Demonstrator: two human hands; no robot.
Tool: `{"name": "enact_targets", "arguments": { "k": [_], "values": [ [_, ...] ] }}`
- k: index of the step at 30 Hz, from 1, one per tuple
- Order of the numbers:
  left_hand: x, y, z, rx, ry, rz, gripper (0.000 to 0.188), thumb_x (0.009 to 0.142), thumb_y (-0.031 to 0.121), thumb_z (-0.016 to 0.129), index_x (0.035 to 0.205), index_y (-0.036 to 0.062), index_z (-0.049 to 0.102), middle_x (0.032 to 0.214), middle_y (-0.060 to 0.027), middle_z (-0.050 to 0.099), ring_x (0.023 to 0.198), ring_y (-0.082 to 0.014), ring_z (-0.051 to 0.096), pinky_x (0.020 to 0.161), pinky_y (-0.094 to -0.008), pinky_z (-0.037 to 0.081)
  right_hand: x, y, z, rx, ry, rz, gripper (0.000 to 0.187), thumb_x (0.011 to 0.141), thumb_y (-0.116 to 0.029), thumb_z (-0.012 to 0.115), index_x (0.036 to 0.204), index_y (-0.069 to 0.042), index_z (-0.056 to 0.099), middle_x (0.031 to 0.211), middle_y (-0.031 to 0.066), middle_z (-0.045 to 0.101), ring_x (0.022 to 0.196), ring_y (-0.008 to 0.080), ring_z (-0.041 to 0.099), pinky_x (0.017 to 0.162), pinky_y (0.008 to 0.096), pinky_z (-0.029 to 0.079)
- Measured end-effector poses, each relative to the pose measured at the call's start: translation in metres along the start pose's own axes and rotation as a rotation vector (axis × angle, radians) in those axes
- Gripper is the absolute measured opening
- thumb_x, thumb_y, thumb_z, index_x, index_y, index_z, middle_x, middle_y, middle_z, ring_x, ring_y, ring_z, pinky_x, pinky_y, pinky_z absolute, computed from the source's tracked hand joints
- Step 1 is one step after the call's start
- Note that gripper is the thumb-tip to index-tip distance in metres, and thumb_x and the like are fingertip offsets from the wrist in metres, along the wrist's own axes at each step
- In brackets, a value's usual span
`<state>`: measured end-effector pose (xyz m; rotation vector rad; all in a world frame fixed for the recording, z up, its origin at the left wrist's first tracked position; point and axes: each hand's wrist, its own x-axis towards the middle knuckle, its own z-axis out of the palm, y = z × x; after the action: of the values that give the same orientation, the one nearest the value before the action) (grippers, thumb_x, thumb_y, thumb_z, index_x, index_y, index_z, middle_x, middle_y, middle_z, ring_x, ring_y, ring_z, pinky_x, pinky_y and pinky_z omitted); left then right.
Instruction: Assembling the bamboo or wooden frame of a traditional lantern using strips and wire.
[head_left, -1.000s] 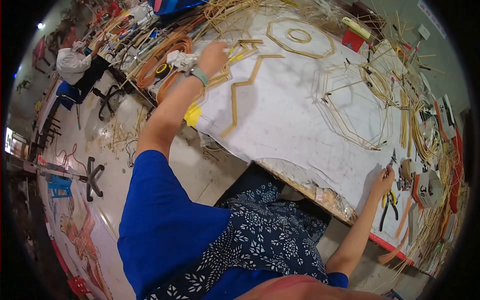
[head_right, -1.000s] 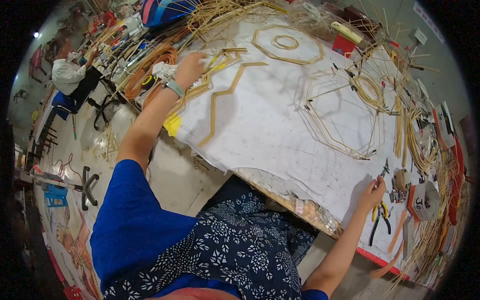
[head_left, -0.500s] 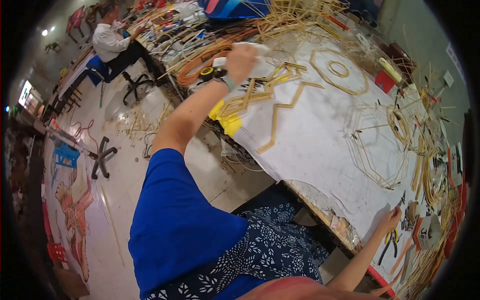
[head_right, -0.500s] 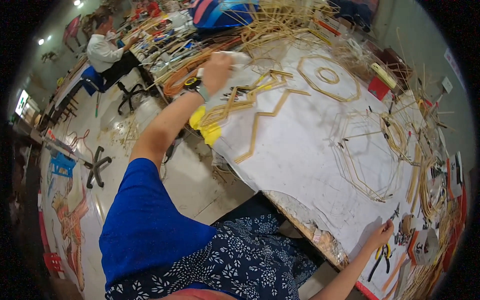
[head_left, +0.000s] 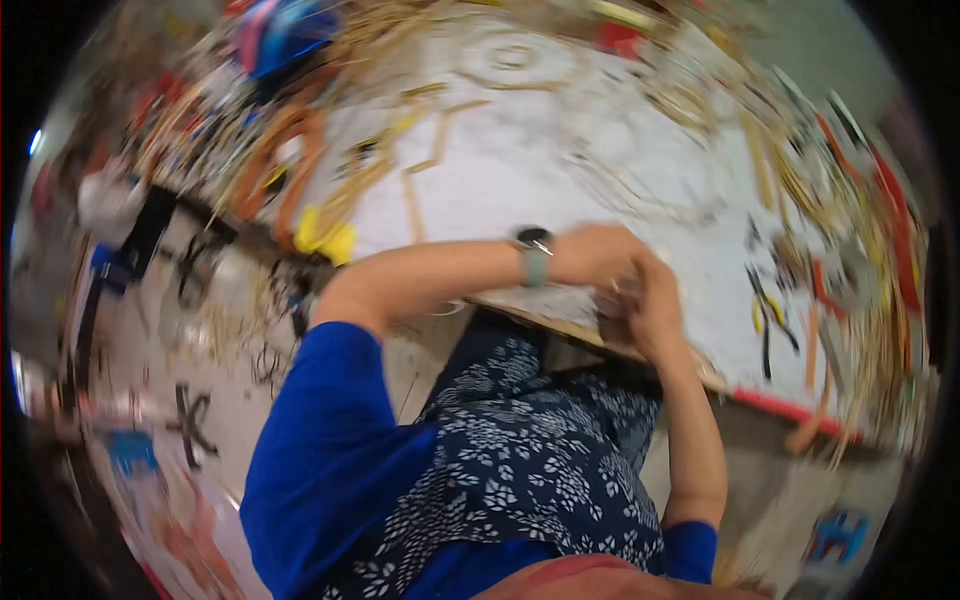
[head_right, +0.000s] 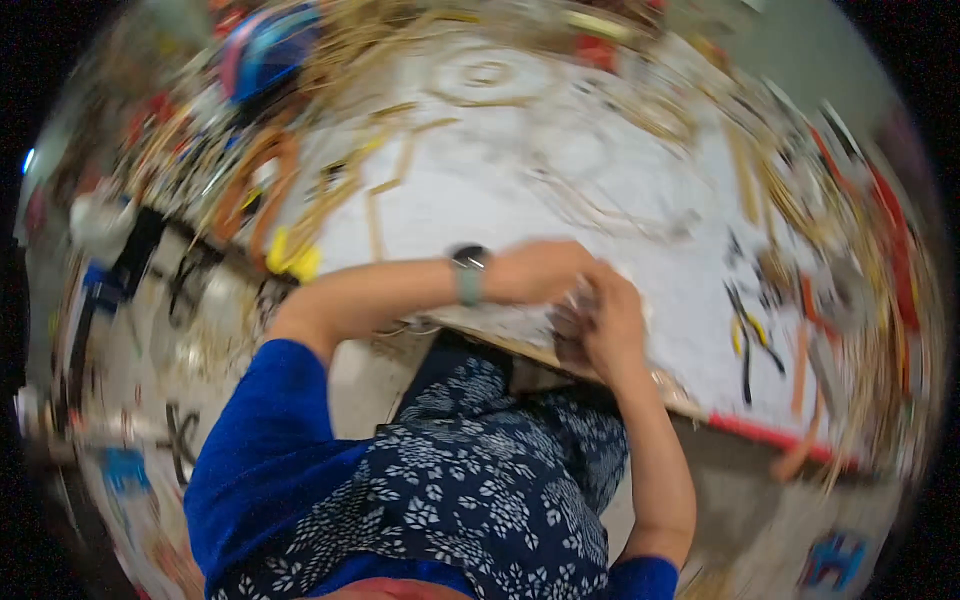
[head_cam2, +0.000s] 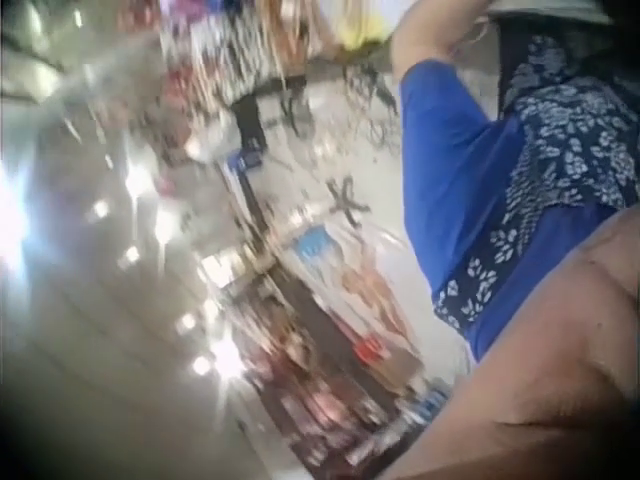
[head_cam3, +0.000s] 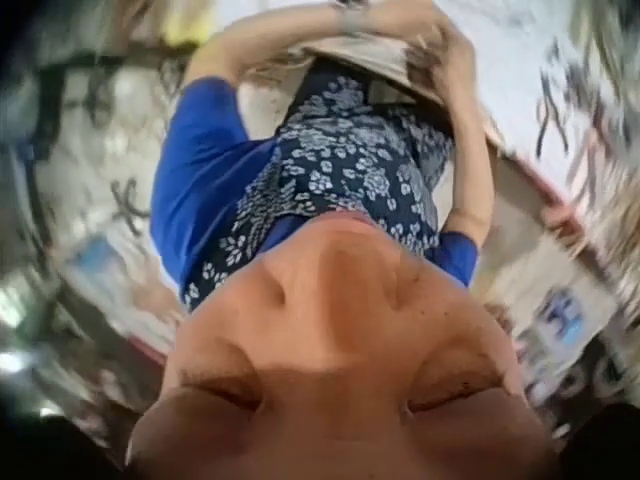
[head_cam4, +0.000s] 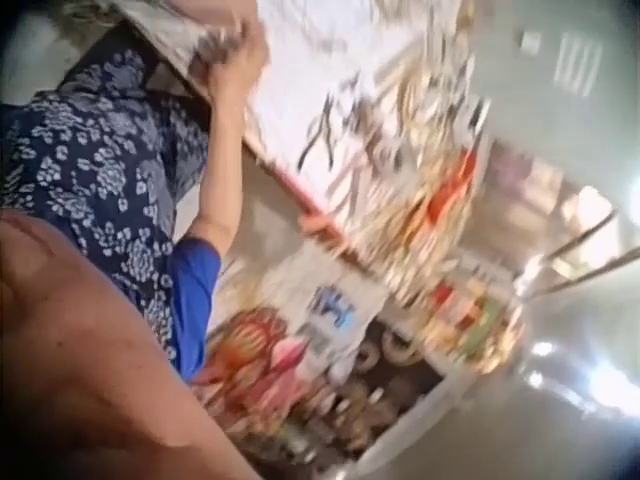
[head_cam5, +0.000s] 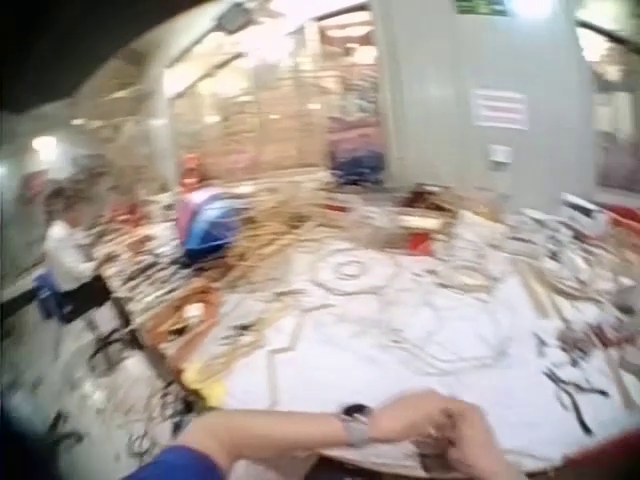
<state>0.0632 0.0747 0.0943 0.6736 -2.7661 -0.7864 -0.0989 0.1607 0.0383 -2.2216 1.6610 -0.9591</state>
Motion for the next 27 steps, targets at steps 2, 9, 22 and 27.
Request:
{"name": "enact_targets", "arguments": {
  "k": [2, 9, 22, 27],
  "values": [
    [0.003, -0.034, -0.007, -0.032, 0.224, 0.146, 0.023, 0.077, 0.006, 0.056, 0.1, 0.0051, 0.057, 0.097, -0.0144, 0.061, 0.094, -0.0322, 0.056, 0.081, -0.0395, 0.045, -0.01, 0.017, 0.01, -0.344, 0.059, -0.265, 0.049, 0.073, -0.012, 0.064, 0.118, -0.002, 0.049, 0.123, 0.0165, 0.049, 0.116, 0.0329, 0.045, 0.096, 0.0427, 0.036],
    [0.052, -0.046, -0.019, 0.321, 0.412, 0.29, 0.023, 0.076, 0.004, 0.059, 0.099, 0.0047, 0.056, 0.101, -0.0131, 0.059, 0.094, -0.0326, 0.054, 0.078, -0.0397, 0.045, -0.011, 0.037, -0.008, -0.126, 0.011, -0.132, 0.043, 0.073, -0.014, 0.064, 0.113, -0.004, 0.054, 0.123, 0.0124, 0.051, 0.116, 0.0307, 0.044, 0.095, 0.0466, 0.036],
    [0.124, -0.078, -0.059, 0.306, 0.162, 0.104, 0.014, 0.086, 0.013, 0.049, 0.092, 0.0038, 0.057, 0.071, -0.0127, 0.059, 0.069, -0.0281, 0.058, 0.063, -0.0368, 0.045, 0.029, 0.207, -0.042, -0.506, 0.355, 0.191, 0.034, 0.074, -0.008, 0.056, 0.108, -0.001, 0.056, 0.116, 0.0199, 0.054, 0.109, 0.0336, 0.05, 0.093, 0.0428, 0.039],
    [0.128, -0.071, -0.084, 0.189, 0.113, 0.014, 0.014, 0.087, 0.013, 0.047, 0.092, 0.0039, 0.057, 0.073, -0.0119, 0.063, 0.068, -0.0263, 0.061, 0.062, -0.0361, 0.046, 0.078, 0.12, 0.033, -0.322, -0.018, -0.053, 0.033, 0.07, -0.006, 0.057, 0.102, -0.002, 0.06, 0.108, 0.0174, 0.059, 0.101, 0.0325, 0.055, 0.087, 0.0387, 0.044]
  ]
}}
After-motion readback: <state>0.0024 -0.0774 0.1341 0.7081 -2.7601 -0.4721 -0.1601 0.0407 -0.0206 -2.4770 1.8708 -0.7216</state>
